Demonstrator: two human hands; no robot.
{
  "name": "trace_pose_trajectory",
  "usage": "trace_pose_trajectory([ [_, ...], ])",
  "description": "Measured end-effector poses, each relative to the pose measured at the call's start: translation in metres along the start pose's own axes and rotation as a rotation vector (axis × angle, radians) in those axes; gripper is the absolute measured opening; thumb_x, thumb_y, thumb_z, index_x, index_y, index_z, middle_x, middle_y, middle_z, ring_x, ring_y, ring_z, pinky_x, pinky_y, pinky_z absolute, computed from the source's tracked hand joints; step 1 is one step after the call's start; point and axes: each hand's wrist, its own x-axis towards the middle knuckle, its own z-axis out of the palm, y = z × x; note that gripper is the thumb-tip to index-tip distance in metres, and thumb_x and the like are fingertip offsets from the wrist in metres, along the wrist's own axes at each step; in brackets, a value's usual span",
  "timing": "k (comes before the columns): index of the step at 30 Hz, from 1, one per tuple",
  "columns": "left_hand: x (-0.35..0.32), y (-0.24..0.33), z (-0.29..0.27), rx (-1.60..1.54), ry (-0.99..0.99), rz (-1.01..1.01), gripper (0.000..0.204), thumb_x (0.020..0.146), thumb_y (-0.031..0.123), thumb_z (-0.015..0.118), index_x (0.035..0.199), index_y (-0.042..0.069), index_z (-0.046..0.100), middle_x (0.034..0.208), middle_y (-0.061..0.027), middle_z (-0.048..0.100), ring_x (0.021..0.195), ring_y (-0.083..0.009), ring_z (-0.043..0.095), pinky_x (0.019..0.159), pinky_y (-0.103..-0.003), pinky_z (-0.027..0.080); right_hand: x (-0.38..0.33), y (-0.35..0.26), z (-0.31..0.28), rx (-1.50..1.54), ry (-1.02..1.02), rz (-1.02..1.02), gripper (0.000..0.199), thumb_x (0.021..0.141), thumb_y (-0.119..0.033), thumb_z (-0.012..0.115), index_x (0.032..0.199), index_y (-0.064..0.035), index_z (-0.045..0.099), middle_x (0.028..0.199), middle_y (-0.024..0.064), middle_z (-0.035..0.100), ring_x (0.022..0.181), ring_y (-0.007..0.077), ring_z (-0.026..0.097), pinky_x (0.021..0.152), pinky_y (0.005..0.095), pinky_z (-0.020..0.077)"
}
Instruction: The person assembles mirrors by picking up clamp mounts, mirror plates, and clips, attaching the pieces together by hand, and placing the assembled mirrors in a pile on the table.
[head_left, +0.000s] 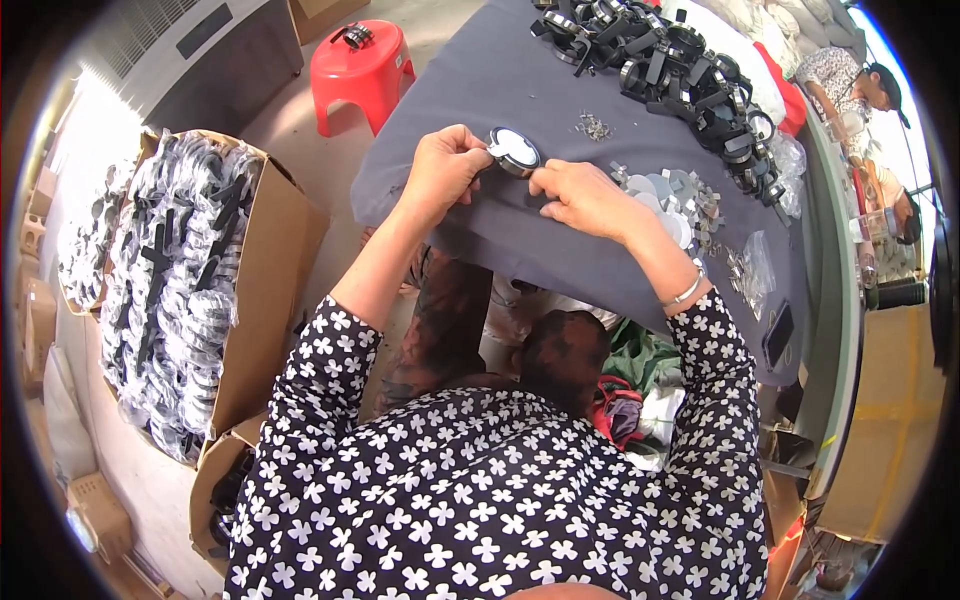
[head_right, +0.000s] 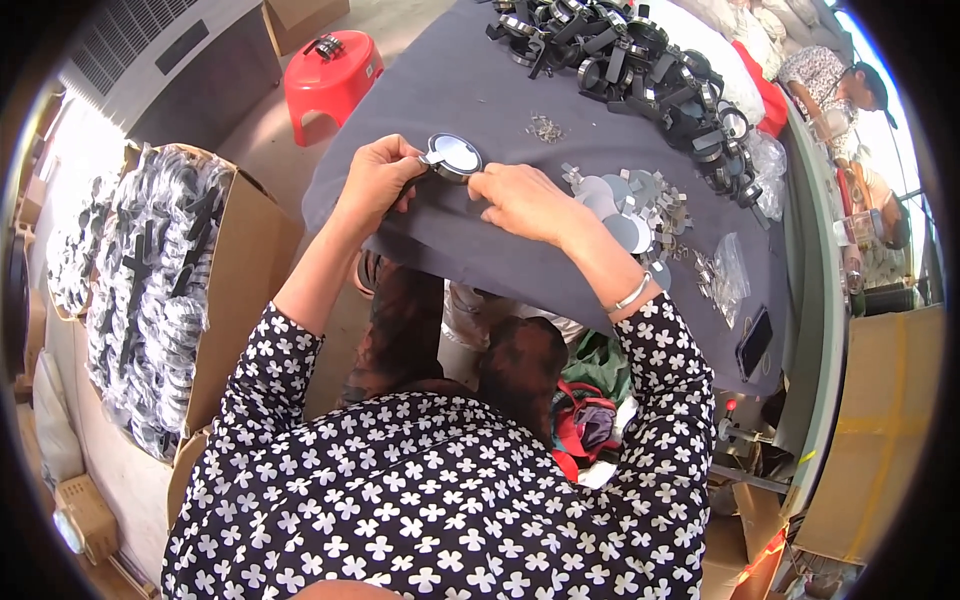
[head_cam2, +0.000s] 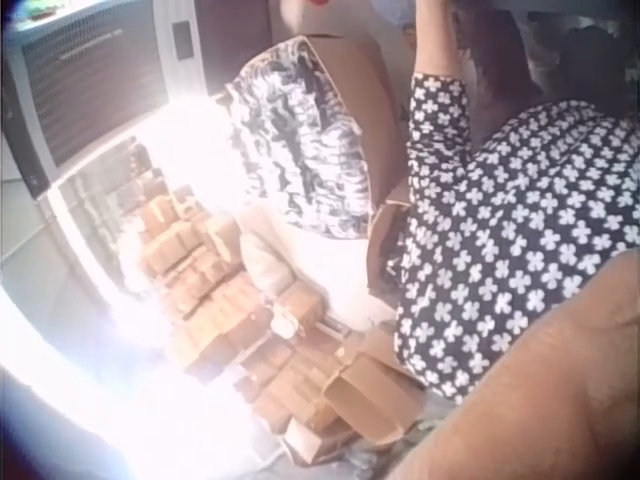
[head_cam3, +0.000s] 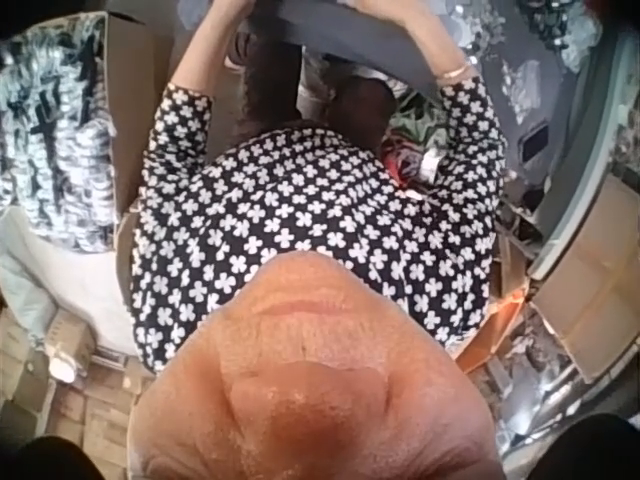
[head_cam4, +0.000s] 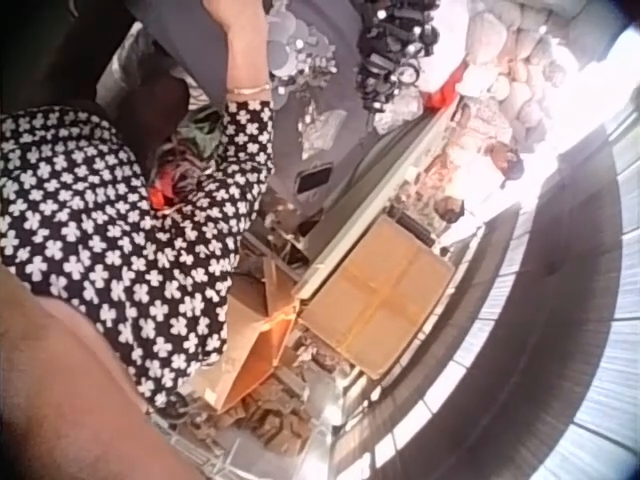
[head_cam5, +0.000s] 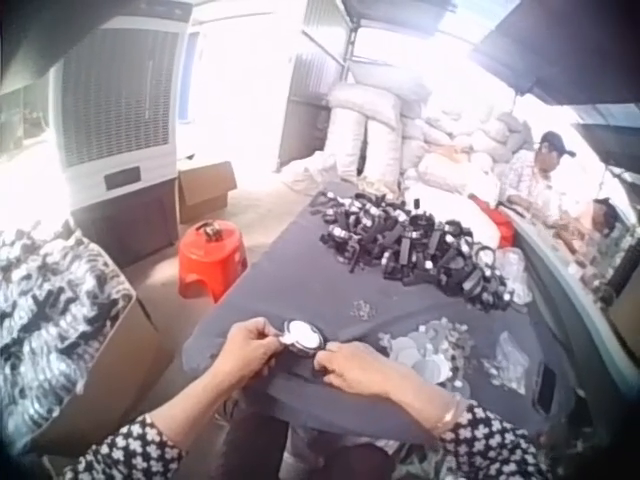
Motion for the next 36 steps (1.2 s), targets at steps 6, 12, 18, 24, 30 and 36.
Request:
trace_pose_trajectory([
  [6, 0.003, -0.001, 0.001, -0.004, -0.005, -0.001, 0.009, 0.078, 0.006, 0.060, 0.074, 0.005, 0.053, 0.062, -0.0002, 0.053, 0.047, -0.0063, 0.049, 0.035, -0.020, 0.037, -0.007, 0.001, 0.005, -0.171, 0.088, 0.019, 0.020, 0.071, -0.001, 0.063, 0.089, -0.0014, 0.054, 0.089, 0.0142, 0.055, 0.081, 0.0346, 0.057, 0.068, 0.0416, 0.0465],
  [12, 0.003, -0.003, 0.000, -0.019, -0.023, 0.011, 0.008, 0.078, 0.005, 0.059, 0.073, 0.005, 0.053, 0.061, 0.0005, 0.052, 0.047, -0.0061, 0.048, 0.035, -0.020, 0.037, -0.004, 0.008, 0.004, -0.074, 0.072, -0.098, 0.021, 0.072, -0.002, 0.064, 0.092, -0.0034, 0.056, 0.085, 0.0125, 0.053, 0.079, 0.0324, 0.057, 0.067, 0.0407, 0.0453],
  [18, 0.000, -0.005, -0.002, -0.032, -0.026, -0.003, 0.009, 0.078, 0.005, 0.060, 0.072, 0.005, 0.052, 0.061, 0.0006, 0.051, 0.046, -0.0059, 0.047, 0.035, -0.019, 0.035, -0.003, -0.009, -0.004, 0.175, 0.265, -0.149, 0.013, 0.073, 0.000, 0.063, 0.086, -0.0013, 0.058, 0.072, 0.0076, 0.053, 0.063, 0.0196, 0.056, 0.059, 0.0304, 0.0453],
  [24, 0.001, -0.002, -0.003, -0.034, -0.027, -0.021, 0.011, 0.078, 0.006, 0.059, 0.071, 0.005, 0.052, 0.061, 0.0008, 0.052, 0.046, -0.0053, 0.047, 0.035, -0.019, 0.035, 0.026, -0.009, 0.011, 0.408, 0.472, -0.116, 0.013, 0.075, 0.002, 0.064, 0.085, -0.0018, 0.057, 0.077, 0.0027, 0.059, 0.066, 0.0083, 0.054, 0.061, 0.0212, 0.0434],
  [30, 0.005, 0.000, -0.001, -0.066, -0.027, 0.018, 0.010, 0.077, 0.006, 0.058, 0.070, 0.003, 0.052, 0.058, -0.0012, 0.052, 0.045, -0.0068, 0.048, 0.034, -0.021, 0.035, 0.037, -0.002, 0.025, 0.437, 0.637, -0.137, 0.015, 0.075, 0.002, 0.064, 0.089, -0.0011, 0.058, 0.087, 0.0077, 0.065, 0.078, 0.0195, 0.064, 0.070, 0.0277, 0.0498],
  [36, 0.002, -0.020, 0.000, 0.210, 0.065, 0.260, 0.011, 0.081, 0.008, 0.056, 0.072, 0.005, 0.051, 0.059, 0.0021, 0.049, 0.045, -0.0030, 0.044, 0.036, -0.019, 0.032, 0.036, -0.003, 0.021, 0.300, 0.590, -0.185, 0.017, 0.074, 0.002, 0.065, 0.089, -0.0021, 0.058, 0.085, 0.0085, 0.065, 0.079, 0.0197, 0.065, 0.068, 0.0276, 0.0504],
])
